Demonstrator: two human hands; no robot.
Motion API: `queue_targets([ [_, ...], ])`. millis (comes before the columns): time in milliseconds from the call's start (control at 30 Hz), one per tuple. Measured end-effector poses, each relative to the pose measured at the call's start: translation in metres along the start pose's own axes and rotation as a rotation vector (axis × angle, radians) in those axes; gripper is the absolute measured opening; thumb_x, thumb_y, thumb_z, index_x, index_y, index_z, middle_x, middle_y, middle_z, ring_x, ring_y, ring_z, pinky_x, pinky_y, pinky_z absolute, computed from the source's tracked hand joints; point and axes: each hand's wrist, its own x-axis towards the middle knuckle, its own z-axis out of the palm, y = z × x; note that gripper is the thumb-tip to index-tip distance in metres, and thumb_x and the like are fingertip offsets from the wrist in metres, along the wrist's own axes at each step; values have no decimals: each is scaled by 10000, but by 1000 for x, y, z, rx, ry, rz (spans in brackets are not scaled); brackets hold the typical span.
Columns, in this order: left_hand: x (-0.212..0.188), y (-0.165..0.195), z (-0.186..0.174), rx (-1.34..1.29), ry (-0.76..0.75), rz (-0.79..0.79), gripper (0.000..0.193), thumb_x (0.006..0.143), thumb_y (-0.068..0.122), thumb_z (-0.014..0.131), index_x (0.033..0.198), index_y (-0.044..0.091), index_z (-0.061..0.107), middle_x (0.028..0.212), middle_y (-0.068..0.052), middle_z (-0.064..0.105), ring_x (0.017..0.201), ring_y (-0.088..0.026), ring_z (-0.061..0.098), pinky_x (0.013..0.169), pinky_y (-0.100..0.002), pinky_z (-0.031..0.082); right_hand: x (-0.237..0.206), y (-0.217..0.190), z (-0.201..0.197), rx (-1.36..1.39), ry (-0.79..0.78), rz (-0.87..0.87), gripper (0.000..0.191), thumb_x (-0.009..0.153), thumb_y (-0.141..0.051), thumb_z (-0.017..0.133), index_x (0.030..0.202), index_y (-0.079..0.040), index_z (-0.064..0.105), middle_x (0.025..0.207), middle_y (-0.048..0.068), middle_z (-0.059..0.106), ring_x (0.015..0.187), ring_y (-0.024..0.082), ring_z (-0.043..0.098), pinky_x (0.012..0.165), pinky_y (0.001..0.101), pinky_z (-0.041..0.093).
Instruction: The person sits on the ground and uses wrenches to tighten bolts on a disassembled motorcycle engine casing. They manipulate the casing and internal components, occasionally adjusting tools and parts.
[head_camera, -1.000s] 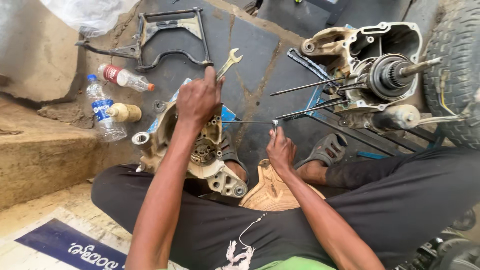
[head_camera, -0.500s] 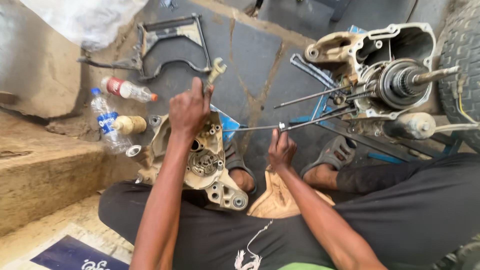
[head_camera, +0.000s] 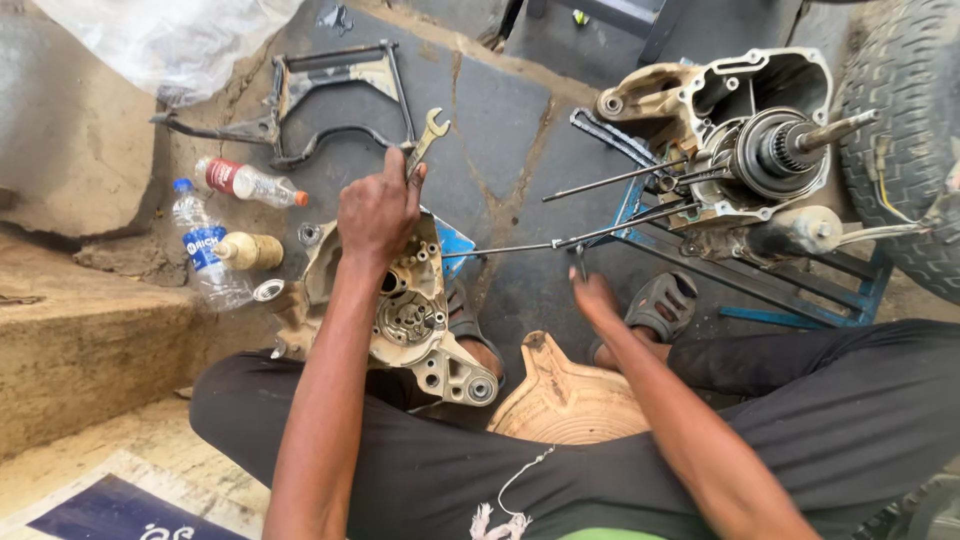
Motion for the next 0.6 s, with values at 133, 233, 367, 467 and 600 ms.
queue_targets([
  [133,-6,-4,-1,26,2,-5,322,1066,365,580,976,57,550,593,-185,633,555,-407,652,515,-522,503,-26,6,-22,36,-98,-74,414,1035,-373,485,957,-18,682,847,193,684,799,357,666,730,473,493],
  [233,-9,-10,-2,23,-14,-23,338,1074,373,576,958,57,535,593,-184,636,565,-411,656,527,-526,506,-52,-15,-63,-81,-64,-151,353,1022,-320,454,1018,-66,700,898,186,727,836,363,701,758,480,515],
  [367,-13,-17,-5,-19,11,-21,334,1063,370,576,947,60,529,597,-186,641,566,-412,661,532,-525,512,-83,-54,-91,-370,88,-396,273,952,-297,573,979,-31,631,867,206,719,827,439,672,696,553,499],
  [467,-14,-19,-8,-27,-21,-29,341,1069,364,574,939,52,525,589,-191,640,562,-407,668,526,-523,517,-91,-73,-84,-564,57,-272,263,1008,-314,565,1021,-63,643,745,241,694,754,472,671,691,593,509],
  [600,-12,-18,-13,-40,8,-23,322,1069,348,565,943,54,533,581,-192,639,547,-399,668,520,-509,521,-82,-81,-72,-569,72,-311,222,968,-277,580,997,-72,659,726,245,688,698,473,684,636,591,528],
])
